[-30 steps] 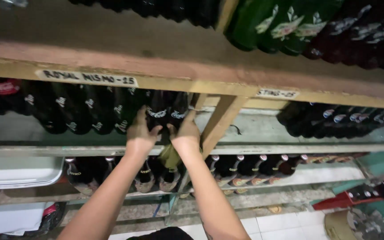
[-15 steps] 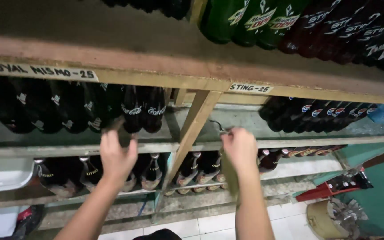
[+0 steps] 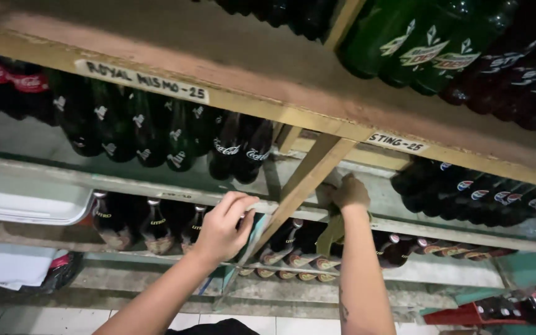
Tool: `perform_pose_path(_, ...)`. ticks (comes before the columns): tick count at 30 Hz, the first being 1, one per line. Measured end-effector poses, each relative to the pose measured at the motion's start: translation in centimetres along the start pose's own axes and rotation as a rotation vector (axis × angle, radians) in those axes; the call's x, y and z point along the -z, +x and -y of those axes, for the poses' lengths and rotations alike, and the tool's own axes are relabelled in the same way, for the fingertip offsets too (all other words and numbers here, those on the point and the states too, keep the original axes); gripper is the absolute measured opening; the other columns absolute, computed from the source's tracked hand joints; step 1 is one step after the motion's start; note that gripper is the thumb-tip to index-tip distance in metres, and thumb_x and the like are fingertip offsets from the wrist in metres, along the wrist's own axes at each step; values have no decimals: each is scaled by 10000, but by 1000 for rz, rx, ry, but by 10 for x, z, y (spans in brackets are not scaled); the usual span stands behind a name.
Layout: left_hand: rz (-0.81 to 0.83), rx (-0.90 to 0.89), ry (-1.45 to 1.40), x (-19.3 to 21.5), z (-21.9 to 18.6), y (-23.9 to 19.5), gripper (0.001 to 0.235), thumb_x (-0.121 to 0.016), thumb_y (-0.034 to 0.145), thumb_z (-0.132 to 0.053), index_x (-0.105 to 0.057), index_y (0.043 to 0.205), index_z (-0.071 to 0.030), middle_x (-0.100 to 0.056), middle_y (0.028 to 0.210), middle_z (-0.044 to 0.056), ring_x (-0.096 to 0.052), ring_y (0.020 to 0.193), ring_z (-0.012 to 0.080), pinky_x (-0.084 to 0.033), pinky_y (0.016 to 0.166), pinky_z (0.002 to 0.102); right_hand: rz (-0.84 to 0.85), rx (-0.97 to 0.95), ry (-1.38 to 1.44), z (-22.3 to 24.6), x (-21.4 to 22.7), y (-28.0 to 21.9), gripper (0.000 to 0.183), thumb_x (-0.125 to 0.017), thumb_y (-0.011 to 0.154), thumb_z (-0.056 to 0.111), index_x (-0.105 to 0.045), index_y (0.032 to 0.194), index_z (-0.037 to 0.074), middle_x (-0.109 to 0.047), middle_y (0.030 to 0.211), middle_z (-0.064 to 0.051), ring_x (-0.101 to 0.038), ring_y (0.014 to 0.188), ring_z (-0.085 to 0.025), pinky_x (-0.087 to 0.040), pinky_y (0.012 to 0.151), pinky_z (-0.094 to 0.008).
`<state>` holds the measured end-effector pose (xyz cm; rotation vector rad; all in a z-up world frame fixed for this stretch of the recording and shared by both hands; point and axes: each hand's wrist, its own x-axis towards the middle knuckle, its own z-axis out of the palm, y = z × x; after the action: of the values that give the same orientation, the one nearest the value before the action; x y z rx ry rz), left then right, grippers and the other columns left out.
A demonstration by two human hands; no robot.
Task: Wiping beverage bottles with a cloth and placing them on retail shelves.
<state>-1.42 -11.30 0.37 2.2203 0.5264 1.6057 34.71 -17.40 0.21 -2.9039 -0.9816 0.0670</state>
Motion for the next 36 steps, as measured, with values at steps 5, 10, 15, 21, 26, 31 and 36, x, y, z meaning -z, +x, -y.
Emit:
perform_pose_path(5,25,-10,4,9,-8,5,251,-712,846,-72,-730,1061,-198,-684,953,-42,-720,797,208,-595,713,321,-2,-32,7,14,11,-12,555,-736,810,422,-717,1078,-64,-732,990,-275,-722,1027,-471,-594,858,-599)
perform_pose_path(10,131,27,-5,24,-17,12,260,-690,871,-124,-719,1116,-207,-693,1007,-33,-725,895,218,-590,769,321,133,-115,-230,9,42,-63,359,-585,952,220,-785,1140,-11,-769,1189,-196,-693,1201,-396,-534,1047,-520)
perform_pose_path(15,323,33,-345,60,-34,13,530,-686,921,-306,-569,1363,-38,-652,1224,162,-666,1013,352,-538,869,395,-230,320,124,48,59,-214,180,-714,826,373,-791,899,227,-727,666,-37,-658,572,-280,-520,585,-398)
perform_pose_path(21,307,252,-319,125,21,-25,217,-758,814,-42,-773,1028,-72,-641,789,74,-607,691,258,-516,659,343,-252,865,550,180,-2,-250,130,-788,703,115,-771,829,87,-770,848,-9,-715,697,-216,-562,652,-308)
perform_pose_path(26,42,503,-103,254,125,-70,194,-775,775,-36,-797,964,-75,-728,717,40,-648,568,165,-515,512,274,85,828,719,282,-7,-288,399,-840,713,155,-806,1108,113,-756,775,7,-674,659,-116,-561,650,-243)
perform_pose_path(31,-167,1073,151,459,258,-167,364,-692,774,-133,-812,1117,-107,-741,832,90,-579,648,176,-438,572,313,344,582,1016,310,-70,-277,164,-794,811,105,-844,907,-18,-843,819,-55,-725,720,-131,-577,715,-240)
perform_pose_path(36,-238,823,439,530,406,-207,310,-722,997,-97,-712,1245,88,-690,1146,236,-638,970,355,-488,853,459,739,98,1541,301,-61,-279,293,-656,956,139,-764,1071,-107,-780,983,-175,-692,823,-217,-541,733,-296)
